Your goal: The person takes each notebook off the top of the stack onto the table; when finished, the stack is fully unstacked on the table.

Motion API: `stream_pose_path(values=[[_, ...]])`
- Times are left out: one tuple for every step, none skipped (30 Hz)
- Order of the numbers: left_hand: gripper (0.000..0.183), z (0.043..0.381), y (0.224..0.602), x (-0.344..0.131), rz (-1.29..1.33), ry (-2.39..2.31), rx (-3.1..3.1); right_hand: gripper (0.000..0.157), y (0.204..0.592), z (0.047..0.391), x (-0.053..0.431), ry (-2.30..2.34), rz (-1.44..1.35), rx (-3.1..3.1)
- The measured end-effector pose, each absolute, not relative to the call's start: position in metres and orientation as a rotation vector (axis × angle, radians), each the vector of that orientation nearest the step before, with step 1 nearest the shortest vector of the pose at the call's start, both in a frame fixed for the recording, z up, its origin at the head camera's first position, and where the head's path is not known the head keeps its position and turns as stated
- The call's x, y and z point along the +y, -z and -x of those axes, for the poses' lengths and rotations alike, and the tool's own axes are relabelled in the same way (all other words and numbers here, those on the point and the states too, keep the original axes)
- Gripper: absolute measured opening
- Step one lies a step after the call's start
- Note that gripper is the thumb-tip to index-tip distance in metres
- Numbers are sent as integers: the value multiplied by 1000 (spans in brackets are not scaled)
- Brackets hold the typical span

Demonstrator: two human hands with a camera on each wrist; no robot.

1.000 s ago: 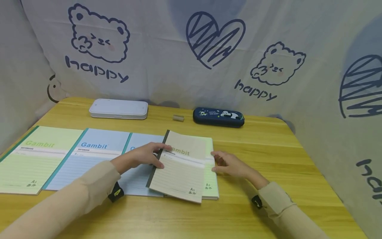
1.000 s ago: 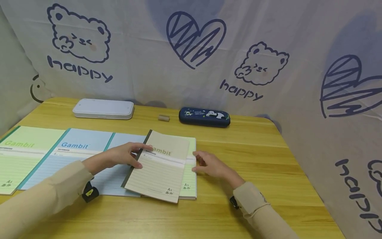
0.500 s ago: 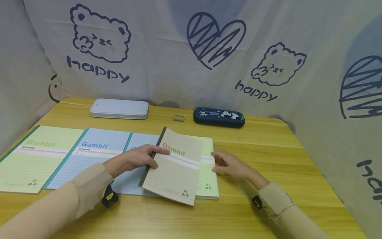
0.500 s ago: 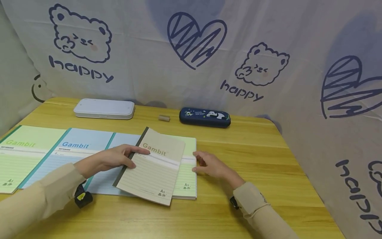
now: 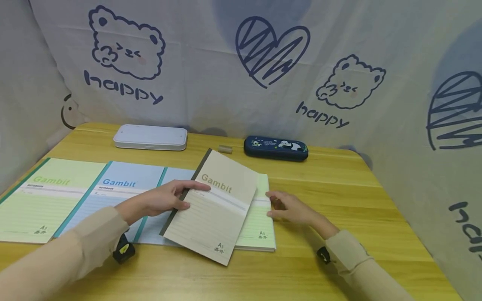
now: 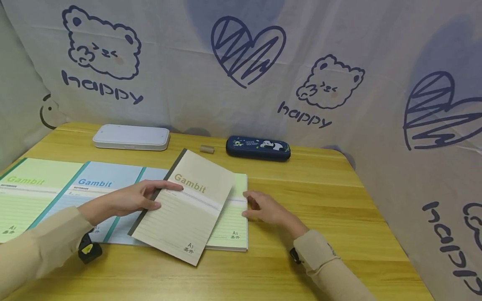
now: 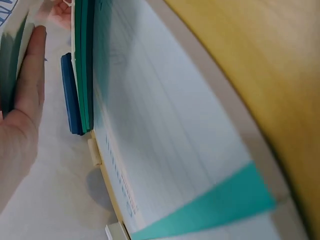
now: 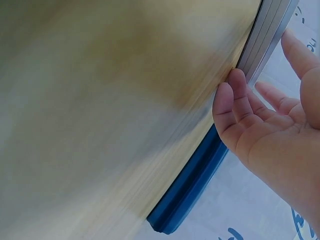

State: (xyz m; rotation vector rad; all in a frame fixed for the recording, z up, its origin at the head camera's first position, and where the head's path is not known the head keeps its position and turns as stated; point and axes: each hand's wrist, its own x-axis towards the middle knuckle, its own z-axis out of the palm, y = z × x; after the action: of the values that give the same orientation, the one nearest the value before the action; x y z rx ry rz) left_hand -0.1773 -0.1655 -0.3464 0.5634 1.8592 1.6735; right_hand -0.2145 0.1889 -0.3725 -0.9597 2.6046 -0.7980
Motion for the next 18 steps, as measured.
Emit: stream_pose_path(values=[[56, 177, 346, -167, -582, -1671, 1852, 57, 373, 214, 189, 797, 962, 2605], [56, 176, 345, -168, -598, -1668, 1847, 57, 373, 214, 189, 796, 962, 2607], [56, 176, 344, -169, -612, -1662, 1842, 57, 373, 214, 189, 796, 963, 2608], [56, 175, 343, -171, -630, -1655, 1834, 57, 373, 215, 189, 795, 964, 2608], [56, 175, 342, -172, -650, -1647, 1827, 58, 373, 215, 189, 794, 965, 2609], [56, 174, 342, -174, -673, -1639, 1816, 57, 374, 215, 189, 792, 966, 2611], [56, 174, 342, -176, -694, -1628, 1806, 57, 374, 215, 188, 790, 967, 2612], [56, 174, 341, -179, -714, -1618, 1796, 57, 374, 215, 188, 787, 969, 2614], [56, 173, 342, -181, -735, -1609, 1784, 56, 374, 215, 187, 784, 972, 2616], [56, 173, 342, -183, -756, -1600, 1764, 56, 374, 215, 187, 782, 972, 2617], [56, 173, 343, -185, -777, -1590, 1744, 56, 374, 215, 187, 783, 969, 2616], [56, 172, 343, -187, -797, -1578, 1724, 56, 374, 215, 187, 783, 964, 2616], [55, 172, 344, -189, -810, -1567, 1708, 55, 374, 215, 187, 786, 958, 2613], [55, 171, 345, -191, -819, -1557, 1694, 55, 373, 214, 187, 790, 953, 2611], [54, 170, 346, -192, -828, -1548, 1680, 55, 373, 214, 187, 795, 944, 2606], [54, 169, 347, -193, -830, -1539, 1665, 55, 372, 214, 187, 800, 935, 2602], [53, 167, 348, -195, -832, -1532, 1656, 55, 372, 213, 187, 805, 930, 2598], [53, 166, 348, -196, -831, -1523, 1652, 55, 372, 213, 187, 809, 927, 2594]])
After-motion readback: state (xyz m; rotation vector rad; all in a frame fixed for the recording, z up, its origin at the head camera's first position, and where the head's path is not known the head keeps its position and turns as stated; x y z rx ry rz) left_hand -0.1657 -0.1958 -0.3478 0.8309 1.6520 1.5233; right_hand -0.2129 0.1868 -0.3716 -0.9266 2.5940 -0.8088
